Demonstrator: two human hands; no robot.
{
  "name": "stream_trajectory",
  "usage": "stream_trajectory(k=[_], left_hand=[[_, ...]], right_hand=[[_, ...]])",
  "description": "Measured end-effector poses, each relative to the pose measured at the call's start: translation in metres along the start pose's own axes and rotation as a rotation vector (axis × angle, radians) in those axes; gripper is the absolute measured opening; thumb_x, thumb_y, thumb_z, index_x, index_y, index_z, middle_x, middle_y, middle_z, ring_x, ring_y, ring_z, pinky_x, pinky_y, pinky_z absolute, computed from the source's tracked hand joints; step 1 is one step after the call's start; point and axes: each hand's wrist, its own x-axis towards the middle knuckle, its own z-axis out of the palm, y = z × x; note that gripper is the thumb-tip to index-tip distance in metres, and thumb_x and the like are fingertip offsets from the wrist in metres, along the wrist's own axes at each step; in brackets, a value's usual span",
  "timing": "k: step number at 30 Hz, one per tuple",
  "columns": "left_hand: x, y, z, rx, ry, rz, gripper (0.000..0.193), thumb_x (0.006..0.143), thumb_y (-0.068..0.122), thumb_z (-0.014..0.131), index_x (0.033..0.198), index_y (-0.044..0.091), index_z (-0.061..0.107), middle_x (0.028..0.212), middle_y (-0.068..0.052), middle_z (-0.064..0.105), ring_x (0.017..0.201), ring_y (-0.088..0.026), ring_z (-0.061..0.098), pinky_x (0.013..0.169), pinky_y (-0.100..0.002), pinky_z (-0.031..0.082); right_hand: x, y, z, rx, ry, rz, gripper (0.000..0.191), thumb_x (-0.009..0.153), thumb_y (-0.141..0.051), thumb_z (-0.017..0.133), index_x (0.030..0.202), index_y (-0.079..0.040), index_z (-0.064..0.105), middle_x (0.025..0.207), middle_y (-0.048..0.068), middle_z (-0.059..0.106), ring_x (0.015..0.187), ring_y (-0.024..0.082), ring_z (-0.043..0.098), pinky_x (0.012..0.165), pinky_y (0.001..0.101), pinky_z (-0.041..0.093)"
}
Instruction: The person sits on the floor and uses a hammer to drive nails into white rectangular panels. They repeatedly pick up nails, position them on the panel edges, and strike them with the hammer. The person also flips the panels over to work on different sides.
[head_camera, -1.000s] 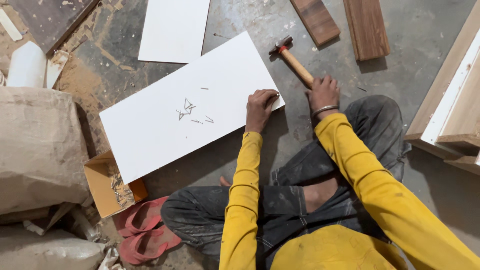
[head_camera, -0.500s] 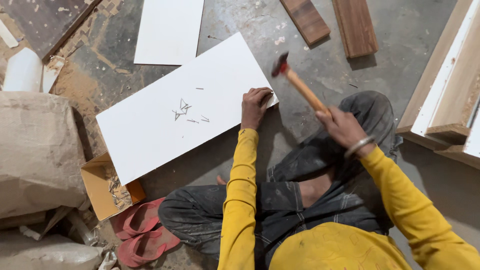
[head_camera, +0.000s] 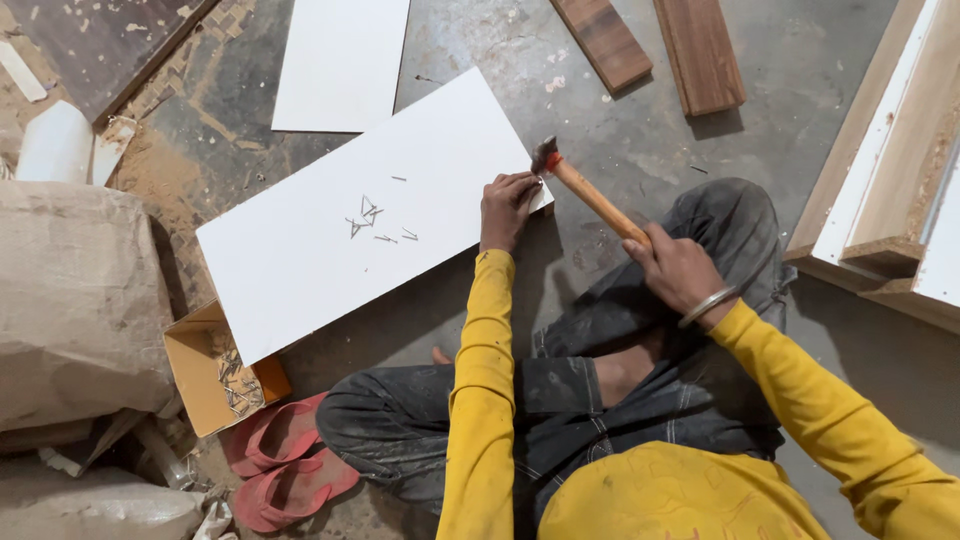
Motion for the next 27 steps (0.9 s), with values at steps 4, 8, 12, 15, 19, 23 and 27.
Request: stream_trajectory(k=[4,8,12,15,19,23,27], left_hand=[[0.000,0.004,0.000,-0.025,0.010,-0.016,0.014,0.084,0.009,0.079,0.098,0.007,0.079,0.104,-0.004,0.078,0.093,-0.023,0.070,0.082,-0.036,0.052],[0.001,0.008,-0.002,-0.041,-0.017,-0.059,0.014,0.084,0.008,0.080,0.097,0.005,0.079,0.102,-0.005,0.078,0.091,-0.025,0.070,0.083,-0.036,0.056],[0.003,0.014,-0.005,-0.099,0.001,-0.005,0.012,0.083,0.007,0.079,0.095,0.006,0.080,0.103,-0.005,0.078,0.094,-0.024,0.072,0.085,-0.036,0.058],[0.004,0.019,-0.007,-0.100,0.007,-0.038,0.014,0.083,0.007,0.080,0.097,0.007,0.080,0.102,-0.005,0.078,0.093,-0.024,0.072,0.084,-0.035,0.059],[0.003,0.024,-0.009,-0.099,0.007,-0.035,0.014,0.083,0.007,0.079,0.097,0.007,0.080,0.103,-0.005,0.078,0.093,-0.024,0.072,0.084,-0.036,0.059],[0.003,0.023,-0.010,-0.095,-0.008,-0.013,0.011,0.083,0.005,0.078,0.095,0.007,0.079,0.103,-0.005,0.080,0.094,-0.025,0.072,0.085,-0.036,0.059],[0.004,0.025,-0.011,-0.080,0.005,-0.034,0.015,0.082,0.007,0.079,0.097,0.006,0.079,0.104,-0.007,0.078,0.094,-0.025,0.072,0.085,-0.036,0.058]], right_hand=[[-0.002,-0.003,0.001,-0.058,-0.049,0.039,0.041,0.106,-0.043,0.050,0.108,-0.002,0.055,0.063,0.025,0.062,0.062,0.048,0.064,0.059,0.0566,0.051],[-0.003,-0.004,-0.003,-0.073,-0.056,0.013,0.040,0.105,-0.042,0.052,0.107,-0.002,0.054,0.061,0.025,0.062,0.062,0.048,0.064,0.058,0.0563,0.051],[-0.010,-0.007,-0.004,0.021,0.023,-0.013,0.040,0.105,-0.042,0.050,0.108,-0.002,0.053,0.062,0.025,0.061,0.059,0.046,0.064,0.056,0.0552,0.052],[-0.013,-0.006,-0.001,-0.021,0.044,-0.044,0.040,0.105,-0.041,0.051,0.106,-0.001,0.053,0.063,0.024,0.062,0.061,0.047,0.064,0.056,0.0554,0.051],[-0.014,0.002,0.004,-0.046,0.011,0.007,0.039,0.105,-0.041,0.052,0.105,-0.003,0.054,0.063,0.024,0.062,0.061,0.047,0.064,0.056,0.0555,0.051],[-0.015,0.008,0.010,0.043,0.136,-0.087,0.040,0.106,-0.041,0.050,0.109,-0.002,0.054,0.064,0.025,0.061,0.063,0.047,0.064,0.056,0.0558,0.050],[-0.017,0.009,0.012,-0.041,0.049,-0.039,0.041,0.105,-0.042,0.051,0.105,-0.002,0.053,0.061,0.024,0.061,0.060,0.047,0.064,0.056,0.0559,0.051]])
